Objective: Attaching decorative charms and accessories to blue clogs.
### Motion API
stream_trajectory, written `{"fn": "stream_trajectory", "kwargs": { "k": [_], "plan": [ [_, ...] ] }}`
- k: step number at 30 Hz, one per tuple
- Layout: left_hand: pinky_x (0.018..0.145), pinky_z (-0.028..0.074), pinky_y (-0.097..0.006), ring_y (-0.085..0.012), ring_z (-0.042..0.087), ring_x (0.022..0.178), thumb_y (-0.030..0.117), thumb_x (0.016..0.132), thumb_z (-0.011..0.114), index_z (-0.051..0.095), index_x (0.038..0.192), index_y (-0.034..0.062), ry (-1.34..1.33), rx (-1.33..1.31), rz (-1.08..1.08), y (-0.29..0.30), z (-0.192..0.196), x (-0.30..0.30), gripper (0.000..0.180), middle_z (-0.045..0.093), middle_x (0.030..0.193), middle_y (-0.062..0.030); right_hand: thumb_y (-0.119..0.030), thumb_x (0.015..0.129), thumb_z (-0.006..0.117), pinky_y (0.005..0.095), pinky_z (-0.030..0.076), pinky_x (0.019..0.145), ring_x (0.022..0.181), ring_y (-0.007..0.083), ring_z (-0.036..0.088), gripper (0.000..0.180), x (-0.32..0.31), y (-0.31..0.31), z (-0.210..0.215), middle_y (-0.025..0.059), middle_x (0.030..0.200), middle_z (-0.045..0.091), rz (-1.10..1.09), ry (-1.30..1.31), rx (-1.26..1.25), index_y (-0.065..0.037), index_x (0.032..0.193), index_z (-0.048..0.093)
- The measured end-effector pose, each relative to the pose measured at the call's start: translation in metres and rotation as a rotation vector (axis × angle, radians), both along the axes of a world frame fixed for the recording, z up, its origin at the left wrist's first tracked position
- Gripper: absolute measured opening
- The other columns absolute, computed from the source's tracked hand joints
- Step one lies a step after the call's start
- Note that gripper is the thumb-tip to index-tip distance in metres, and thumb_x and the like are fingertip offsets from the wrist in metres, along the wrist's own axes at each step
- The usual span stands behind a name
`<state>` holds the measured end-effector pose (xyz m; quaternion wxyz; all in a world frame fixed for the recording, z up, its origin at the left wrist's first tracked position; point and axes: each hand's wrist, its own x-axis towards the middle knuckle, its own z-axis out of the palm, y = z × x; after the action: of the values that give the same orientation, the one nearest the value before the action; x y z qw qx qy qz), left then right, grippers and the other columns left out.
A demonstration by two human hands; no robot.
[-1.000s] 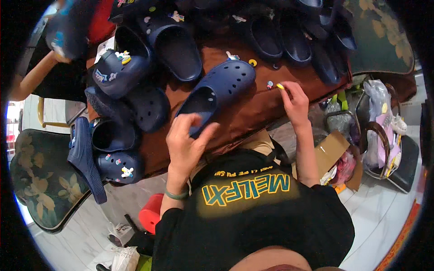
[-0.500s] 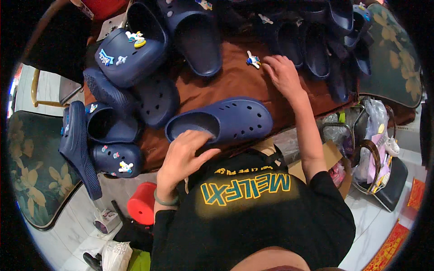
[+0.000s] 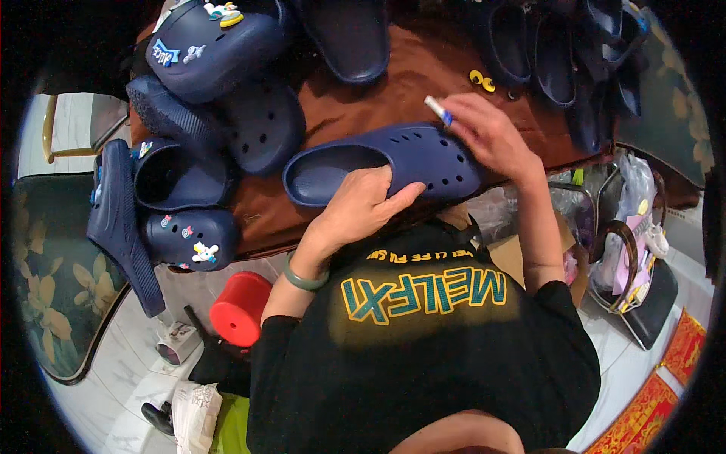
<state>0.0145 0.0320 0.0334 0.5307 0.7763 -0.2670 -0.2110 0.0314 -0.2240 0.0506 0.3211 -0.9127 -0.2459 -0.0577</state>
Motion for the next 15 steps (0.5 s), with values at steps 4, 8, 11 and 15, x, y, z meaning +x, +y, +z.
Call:
{"fn": "stream_trajectory", "kwargs": {
  "k": [4,8,11,15],
  "plan": [
    [0.057,0.041,-0.048,-0.0460,0.056,0.067,0.036,0.087,0.065,0.050,0.065,-0.0045,0.008,0.011,-0.006,0.000,0.003,-0.001,0.049,0.056,0.069,-0.0286,-0.007,0.084,0.065,0.0392,0.048,0.086,0.101,0.0321,0.058,0.030,-0.015,0.025,0.010,0.0140,0.108,0.060,0.042,0.004,-0.020,-0.001,0.113,0.062],
    [0.057,0.041,-0.048,-0.0453,0.056,0.065,0.037,0.087,0.066,0.050,0.064,-0.0038,-0.032,0.015,0.012,0.000,0.003,-0.002,0.049,0.056,0.068,-0.0279,-0.013,0.085,0.065,0.0394,0.044,0.091,0.104,0.0306,0.056,0.031,-0.012,0.034,0.010,0.0118,0.110,0.060,0.057,-0.051,-0.071,-0.003,0.114,0.061],
    [0.056,0.041,-0.049,-0.0445,0.055,0.063,0.037,0.087,0.067,0.049,0.063,-0.0028,-0.094,0.011,0.025,-0.001,-0.001,-0.005,0.049,0.056,0.066,-0.0267,-0.016,0.087,0.064,0.0406,0.040,0.096,0.106,0.0304,0.055,0.033,-0.015,0.031,0.015,0.0106,0.114,0.060,0.076,-0.064,-0.143,-0.004,0.117,0.061],
    [0.054,0.039,-0.048,-0.0430,0.054,0.060,0.036,0.086,0.068,0.047,0.061,-0.0007,-0.207,0.021,0.010,-0.001,-0.005,-0.005,0.049,0.053,0.062,-0.0245,-0.016,0.088,0.063,0.0405,0.036,0.099,0.109,0.0291,0.055,0.035,-0.017,0.025,0.007,0.0100,0.117,0.060,0.085,-0.004,-0.045,-0.006,0.121,0.061]
  ]
}}
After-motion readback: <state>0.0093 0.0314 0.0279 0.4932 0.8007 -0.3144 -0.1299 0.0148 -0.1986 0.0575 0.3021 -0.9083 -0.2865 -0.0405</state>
